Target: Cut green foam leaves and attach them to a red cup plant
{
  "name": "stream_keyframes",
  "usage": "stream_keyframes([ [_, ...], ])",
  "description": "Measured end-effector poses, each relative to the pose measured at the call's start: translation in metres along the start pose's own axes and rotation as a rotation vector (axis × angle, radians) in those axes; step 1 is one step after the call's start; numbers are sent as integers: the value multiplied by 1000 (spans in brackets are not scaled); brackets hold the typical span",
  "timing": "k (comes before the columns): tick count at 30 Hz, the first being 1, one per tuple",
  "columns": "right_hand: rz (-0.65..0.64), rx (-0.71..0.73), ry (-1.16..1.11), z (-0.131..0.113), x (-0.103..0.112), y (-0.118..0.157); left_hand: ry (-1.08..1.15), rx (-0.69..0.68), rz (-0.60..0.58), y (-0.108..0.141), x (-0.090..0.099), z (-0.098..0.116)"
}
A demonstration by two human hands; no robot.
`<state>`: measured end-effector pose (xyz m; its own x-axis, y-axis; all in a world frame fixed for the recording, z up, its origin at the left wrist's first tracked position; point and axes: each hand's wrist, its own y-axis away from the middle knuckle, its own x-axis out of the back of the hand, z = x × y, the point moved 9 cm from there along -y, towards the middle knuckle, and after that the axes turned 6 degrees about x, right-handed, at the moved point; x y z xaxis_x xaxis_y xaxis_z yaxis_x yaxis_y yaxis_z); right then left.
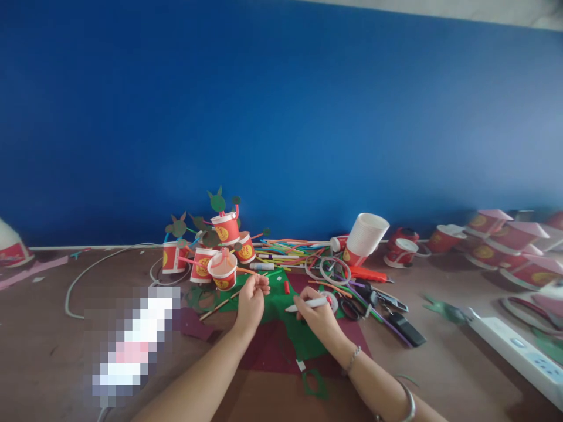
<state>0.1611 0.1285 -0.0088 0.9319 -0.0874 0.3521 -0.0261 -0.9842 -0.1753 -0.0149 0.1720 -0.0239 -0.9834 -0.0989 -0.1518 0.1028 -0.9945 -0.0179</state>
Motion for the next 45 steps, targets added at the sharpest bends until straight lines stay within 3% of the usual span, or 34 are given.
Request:
stream_keyframes([
  [6, 99, -25, 84, 3, 9, 3, -12, 10, 3, 1, 1, 1],
  [45, 1, -16, 85, 0, 0, 6, -26, 25, -16, 3, -1, 3],
])
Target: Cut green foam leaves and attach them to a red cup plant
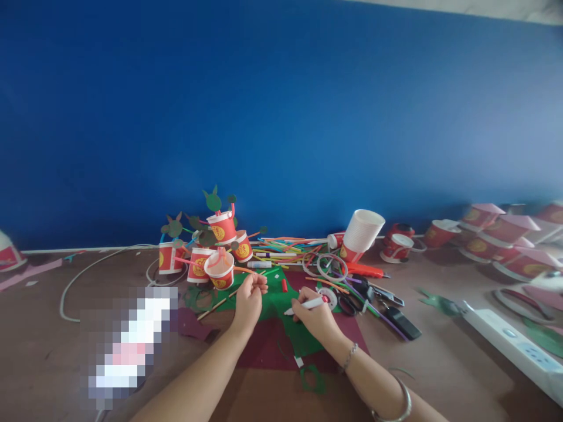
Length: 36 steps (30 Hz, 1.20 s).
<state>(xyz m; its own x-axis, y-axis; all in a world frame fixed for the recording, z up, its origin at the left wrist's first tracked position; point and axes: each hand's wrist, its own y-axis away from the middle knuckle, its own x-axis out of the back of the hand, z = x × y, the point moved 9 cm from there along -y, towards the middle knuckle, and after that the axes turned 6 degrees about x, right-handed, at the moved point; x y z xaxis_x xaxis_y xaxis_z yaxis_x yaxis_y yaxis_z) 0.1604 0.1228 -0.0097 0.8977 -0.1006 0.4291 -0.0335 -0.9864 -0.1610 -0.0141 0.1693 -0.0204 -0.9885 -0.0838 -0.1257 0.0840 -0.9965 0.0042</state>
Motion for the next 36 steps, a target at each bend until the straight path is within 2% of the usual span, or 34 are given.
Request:
stream_keyframes([
  [8, 32, -20, -3, 3, 2, 0, -2, -2, 1, 0, 0, 0],
  [13, 105, -11, -7, 3, 9, -1, 2, 7, 11, 0, 0, -1],
  [23, 34, 6, 13, 6, 3, -2, 4, -4, 9, 1, 1, 0],
  [36, 70, -10, 36, 8, 6, -2, -13, -21, -2, 1, 0, 1],
])
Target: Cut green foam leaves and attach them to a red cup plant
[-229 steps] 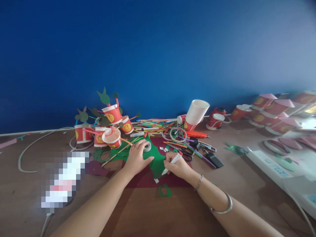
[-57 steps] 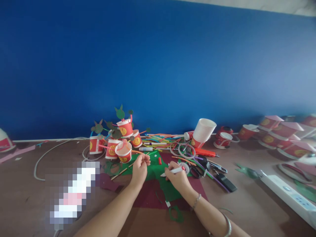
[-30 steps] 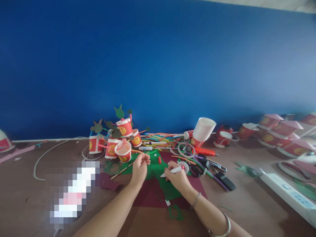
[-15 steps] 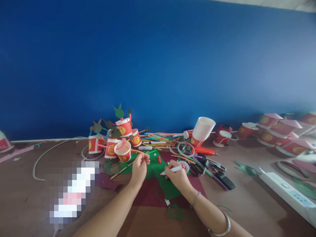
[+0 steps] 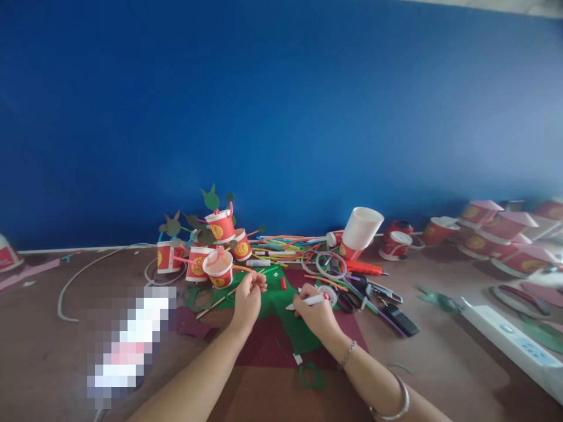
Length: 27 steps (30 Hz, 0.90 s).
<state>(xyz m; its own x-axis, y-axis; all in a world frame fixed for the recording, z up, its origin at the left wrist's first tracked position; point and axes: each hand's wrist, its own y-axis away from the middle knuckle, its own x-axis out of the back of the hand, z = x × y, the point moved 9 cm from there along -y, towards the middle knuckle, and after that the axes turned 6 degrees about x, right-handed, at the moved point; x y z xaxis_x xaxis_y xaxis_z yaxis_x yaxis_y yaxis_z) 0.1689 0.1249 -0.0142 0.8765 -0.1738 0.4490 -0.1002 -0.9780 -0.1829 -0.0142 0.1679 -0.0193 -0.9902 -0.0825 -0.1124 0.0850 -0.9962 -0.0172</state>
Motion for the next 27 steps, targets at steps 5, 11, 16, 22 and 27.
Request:
stream_keyframes([
  [5, 7, -5, -4, -1, 0, 0, -12, -4, 2, -1, 0, -1],
  [11, -8, -15, -23, 0, -1, 0, -99, -19, -6, 0, 1, 0],
  [16, -17, -27, -37, 1, -2, 1, -186, -97, -15, 2, 0, 7],
  [22, -43, -20, -32, -1, -4, 2, -153, -57, -11, 3, 0, 6],
  [27, -24, -23, -52, 0, -3, 1, -53, 24, 0, 3, -1, 3],
])
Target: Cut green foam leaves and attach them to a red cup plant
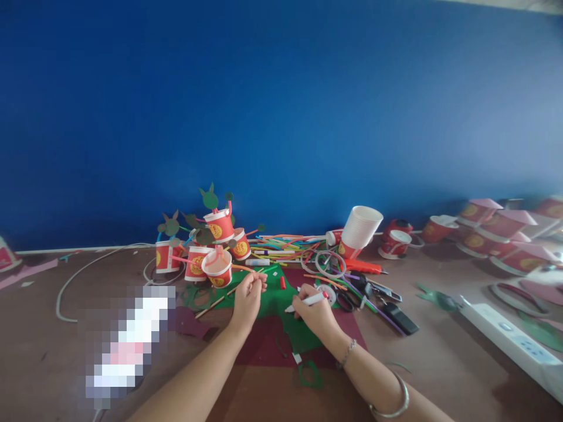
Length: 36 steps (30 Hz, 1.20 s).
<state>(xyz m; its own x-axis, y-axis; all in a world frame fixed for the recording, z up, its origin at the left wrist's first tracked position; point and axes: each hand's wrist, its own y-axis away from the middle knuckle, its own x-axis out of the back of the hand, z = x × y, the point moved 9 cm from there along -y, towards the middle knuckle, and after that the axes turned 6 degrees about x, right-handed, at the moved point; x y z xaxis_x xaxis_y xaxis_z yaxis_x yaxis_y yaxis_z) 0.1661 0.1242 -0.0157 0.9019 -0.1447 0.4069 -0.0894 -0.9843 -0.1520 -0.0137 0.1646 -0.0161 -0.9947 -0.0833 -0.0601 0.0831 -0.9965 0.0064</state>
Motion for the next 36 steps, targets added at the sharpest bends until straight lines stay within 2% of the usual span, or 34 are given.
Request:
stream_keyframes([
  [4, 34, -4, 2, 3, 3, -1, 26, 9, 7, 0, 0, 0],
  [16, -6, 2, 9, 2, -1, 0, -52, -39, 41, 1, 3, 3],
  [27, 10, 27, 3, 0, 2, -1, -5, -27, 2, 1, 0, 4],
  [36, -17, 19, 2, 0, -2, 0, -107, -90, -20, 1, -1, 5],
])
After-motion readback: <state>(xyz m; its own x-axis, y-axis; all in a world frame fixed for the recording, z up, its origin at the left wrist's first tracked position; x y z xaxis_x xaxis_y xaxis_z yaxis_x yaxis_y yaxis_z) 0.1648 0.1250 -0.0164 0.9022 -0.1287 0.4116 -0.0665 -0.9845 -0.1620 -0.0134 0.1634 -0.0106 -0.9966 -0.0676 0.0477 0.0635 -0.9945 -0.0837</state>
